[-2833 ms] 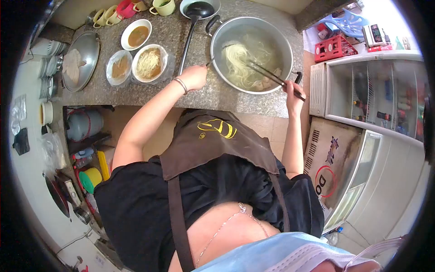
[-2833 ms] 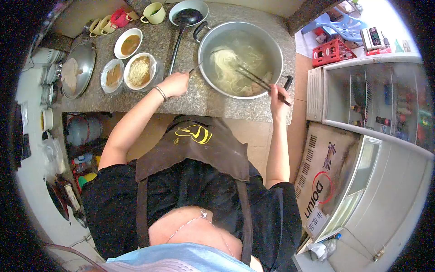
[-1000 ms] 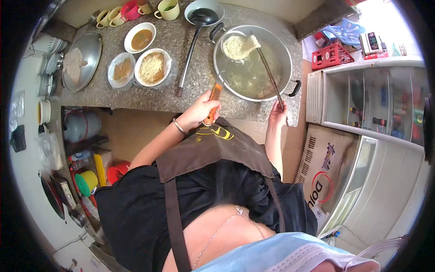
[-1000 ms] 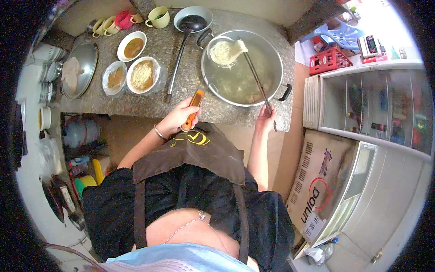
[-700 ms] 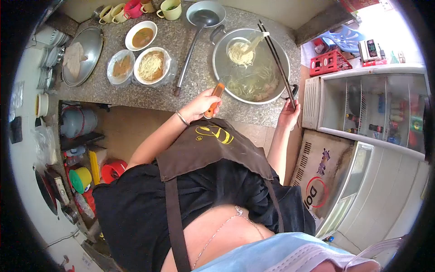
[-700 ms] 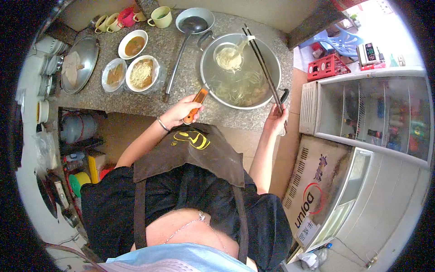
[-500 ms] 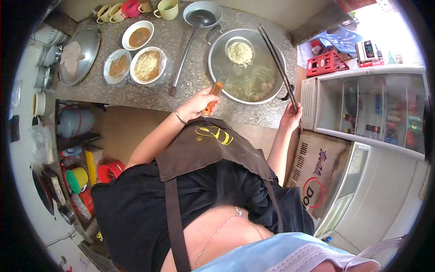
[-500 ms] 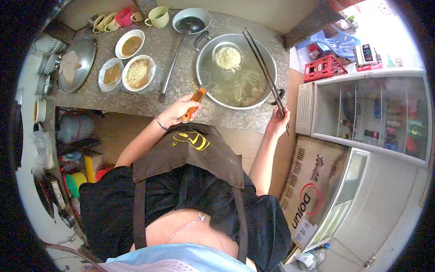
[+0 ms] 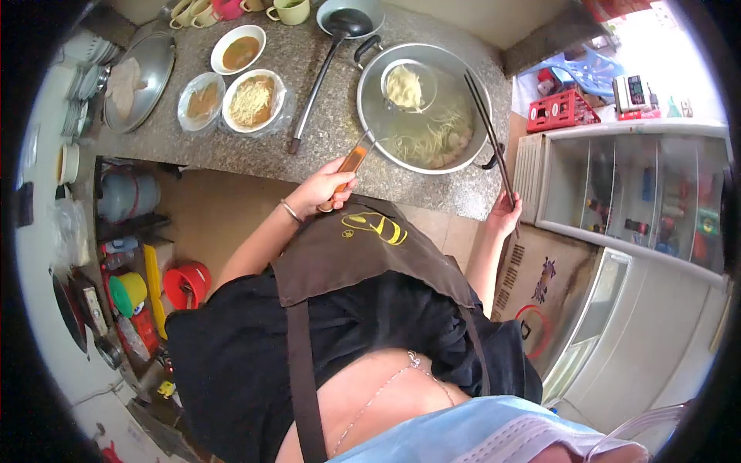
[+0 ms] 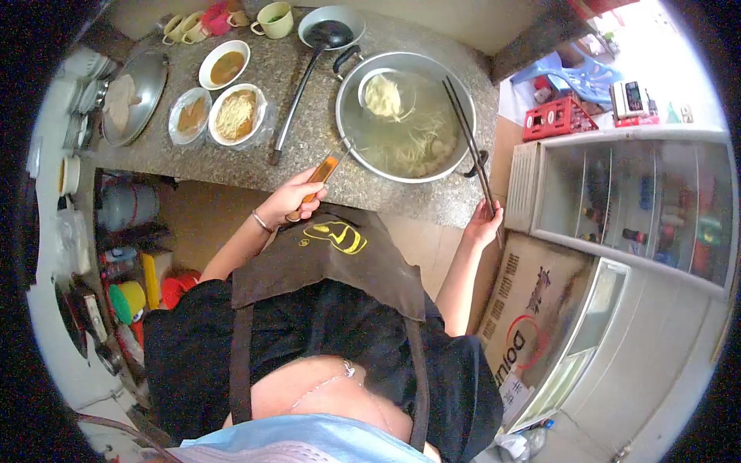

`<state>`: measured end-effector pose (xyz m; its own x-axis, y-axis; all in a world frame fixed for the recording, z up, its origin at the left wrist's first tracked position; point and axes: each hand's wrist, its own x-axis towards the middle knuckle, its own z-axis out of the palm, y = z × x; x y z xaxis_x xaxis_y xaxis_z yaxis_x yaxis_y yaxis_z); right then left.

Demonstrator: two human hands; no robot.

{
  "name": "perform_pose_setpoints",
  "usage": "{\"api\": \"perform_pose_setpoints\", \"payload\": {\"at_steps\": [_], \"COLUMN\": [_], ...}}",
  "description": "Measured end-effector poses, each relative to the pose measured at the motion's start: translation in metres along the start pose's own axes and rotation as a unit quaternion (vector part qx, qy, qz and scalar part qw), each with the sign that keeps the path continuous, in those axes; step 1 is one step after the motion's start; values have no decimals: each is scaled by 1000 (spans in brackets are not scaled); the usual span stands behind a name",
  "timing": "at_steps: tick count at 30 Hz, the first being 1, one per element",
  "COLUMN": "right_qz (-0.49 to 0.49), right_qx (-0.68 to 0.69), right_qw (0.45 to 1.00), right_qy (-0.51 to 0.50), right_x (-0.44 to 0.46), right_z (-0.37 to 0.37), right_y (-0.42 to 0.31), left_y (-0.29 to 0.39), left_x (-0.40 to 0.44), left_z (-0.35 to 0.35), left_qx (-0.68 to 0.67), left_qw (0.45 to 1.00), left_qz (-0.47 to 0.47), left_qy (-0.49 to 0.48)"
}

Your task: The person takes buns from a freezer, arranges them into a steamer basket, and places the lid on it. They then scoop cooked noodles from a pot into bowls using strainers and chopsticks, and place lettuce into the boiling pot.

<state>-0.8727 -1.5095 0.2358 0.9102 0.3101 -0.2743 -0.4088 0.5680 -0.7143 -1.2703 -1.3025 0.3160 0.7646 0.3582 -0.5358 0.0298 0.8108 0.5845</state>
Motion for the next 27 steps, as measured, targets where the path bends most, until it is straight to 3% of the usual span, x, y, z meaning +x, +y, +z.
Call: {"api": "perform_pose_setpoints", "payload": {"at_steps": [3, 6, 8, 10, 16, 20, 23, 27], "right_qz": [-7, -5, 8, 0, -19, -1, 38, 49], "right_qx": [-15, -3, -11, 18, 22, 54, 14, -134], "right_qw": [1000, 1000, 999, 996, 995, 982, 953, 940], "right_qy": [21, -13, -31, -92, -92, -181, -301, -310], "right_x": [-1, 0, 8, 1, -4, -31, -70, -132], "right_z": [3, 11, 18, 35, 70, 120, 161, 221], "right_y": [-7, -5, -2, -7, 6, 3, 18, 90], "left_y": [6, -7, -5, 8, -1, 15, 26, 40], "left_x": [-24, -19, -6, -15, -42, -119, -196, -279], "left_z": [7, -7, -9, -5, -35, -61, -93, -128], "left_qx": [81, 11, 17, 82, 8, 4, -12, 130], "left_qw": [997, 1000, 1000, 996, 998, 997, 994, 945], "left_qz": [3, -11, 1, -10, 5, 43, 101, 180], "left_qy": [19, -6, 17, -19, -69, -67, 29, 242]}}
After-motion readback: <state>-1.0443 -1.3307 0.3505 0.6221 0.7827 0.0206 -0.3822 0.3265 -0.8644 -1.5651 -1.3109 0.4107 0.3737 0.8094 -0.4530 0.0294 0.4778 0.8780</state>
